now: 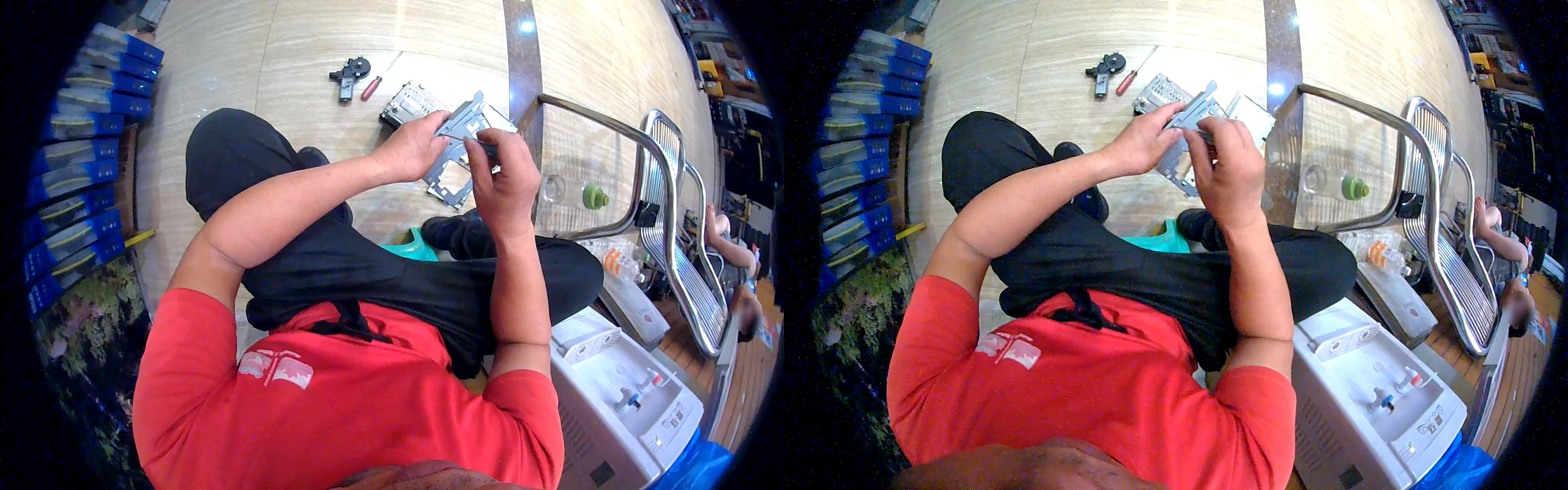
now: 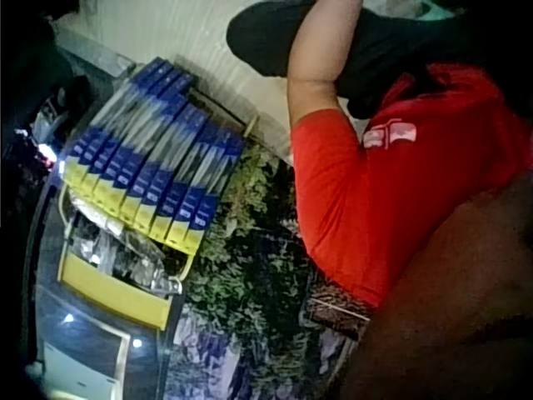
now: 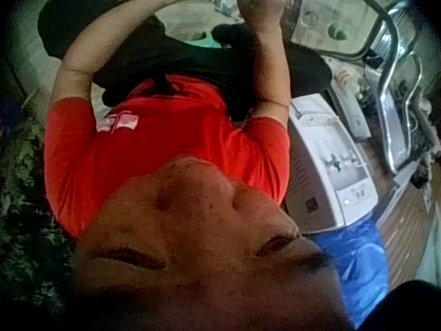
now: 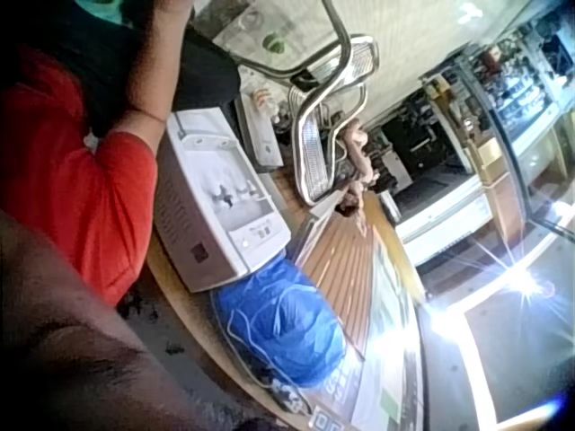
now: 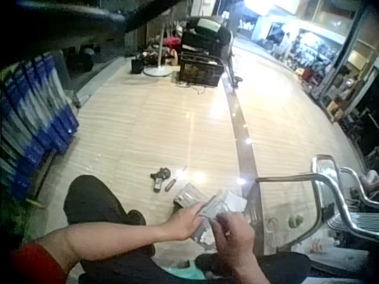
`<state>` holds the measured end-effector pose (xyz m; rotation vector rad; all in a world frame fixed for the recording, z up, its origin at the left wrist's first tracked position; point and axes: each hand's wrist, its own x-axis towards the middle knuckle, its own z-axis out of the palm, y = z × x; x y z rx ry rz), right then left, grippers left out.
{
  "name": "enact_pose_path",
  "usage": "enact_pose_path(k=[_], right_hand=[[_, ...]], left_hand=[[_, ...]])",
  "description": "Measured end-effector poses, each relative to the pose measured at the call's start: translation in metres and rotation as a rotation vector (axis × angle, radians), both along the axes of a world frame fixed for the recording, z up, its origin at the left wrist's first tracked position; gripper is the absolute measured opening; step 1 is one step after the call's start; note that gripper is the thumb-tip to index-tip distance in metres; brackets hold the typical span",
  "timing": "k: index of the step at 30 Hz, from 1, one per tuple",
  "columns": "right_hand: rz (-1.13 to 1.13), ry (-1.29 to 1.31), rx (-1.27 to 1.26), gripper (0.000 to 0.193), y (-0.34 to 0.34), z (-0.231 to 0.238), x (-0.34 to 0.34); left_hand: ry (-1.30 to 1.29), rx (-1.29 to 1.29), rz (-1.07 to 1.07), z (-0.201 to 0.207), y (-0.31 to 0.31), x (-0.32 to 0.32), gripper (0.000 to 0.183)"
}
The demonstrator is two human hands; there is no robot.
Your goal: The person assembles components of a metal bracket assembly by hand, fitting metal plates and a small plastic piece together while sitting on the floor.
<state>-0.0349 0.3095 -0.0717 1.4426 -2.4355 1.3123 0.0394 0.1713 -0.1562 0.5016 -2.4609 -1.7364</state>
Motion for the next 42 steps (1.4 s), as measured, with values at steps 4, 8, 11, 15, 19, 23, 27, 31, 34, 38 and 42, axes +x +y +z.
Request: enact_pose_path(k=[4, 8, 11, 15, 19, 23, 27, 31, 34, 38, 42], right_hand=[[0.033, -0.054, -0.119, 0.020, -0.002, 0.002, -0.004], [0.017, 0.105, 0.128, 0.020, 0.006, 0.004, -0.005], [0.014, 0.106, 0.122, 0.021, 0.004, 0.001, -0.006], [0.108, 0.111, -0.029, 0.021, 0.000, -0.002, -0.012], [0.054, 0.109, 0.132, 0.023, 0.005, 0.005, -0.005], [0.022, 0.059, 0.063, 0.024, 0.002, 0.004, -0.005], [0.104, 0.149, -0.049, 0.024, 0.001, -0.002, -0.013], [0.030, 0.187, 0.111, 0.026, 0.005, 0.004, -0.006], [-0.003, -0.004, 0.071, 0.025, 0.002, 0.006, -0.004], [0.023, 0.057, -0.030, 0.024, 0.002, 0.002, -0.007], [-0.002, 0.116, 0.133, 0.026, 0.009, 0.003, -0.008]], left_hand=[[0.005, -0.005, 0.007, -0.001, -0.001, -0.001, 0.046], [0.017, -0.005, 0.009, -0.008, -0.001, -0.001, 0.046], [0.029, -0.060, 0.031, -0.007, 0.000, -0.001, 0.046], [-0.032, 0.026, 0.034, -0.002, -0.003, -0.002, 0.046], [-0.018, -0.004, 0.037, -0.008, -0.003, -0.001, 0.046], [-0.017, -0.016, 0.041, 0.000, -0.003, -0.001, 0.046], [-0.024, 0.023, 0.049, 0.005, -0.005, -0.001, 0.046], [-0.002, 0.027, 0.091, 0.004, -0.003, 0.001, 0.046], [-0.001, 0.019, 0.090, 0.007, -0.003, -0.001, 0.044], [0.101, -0.036, 0.115, 0.001, -0.001, 0.000, 0.043], [0.073, -0.002, 0.102, 0.004, -0.001, 0.001, 0.042]])
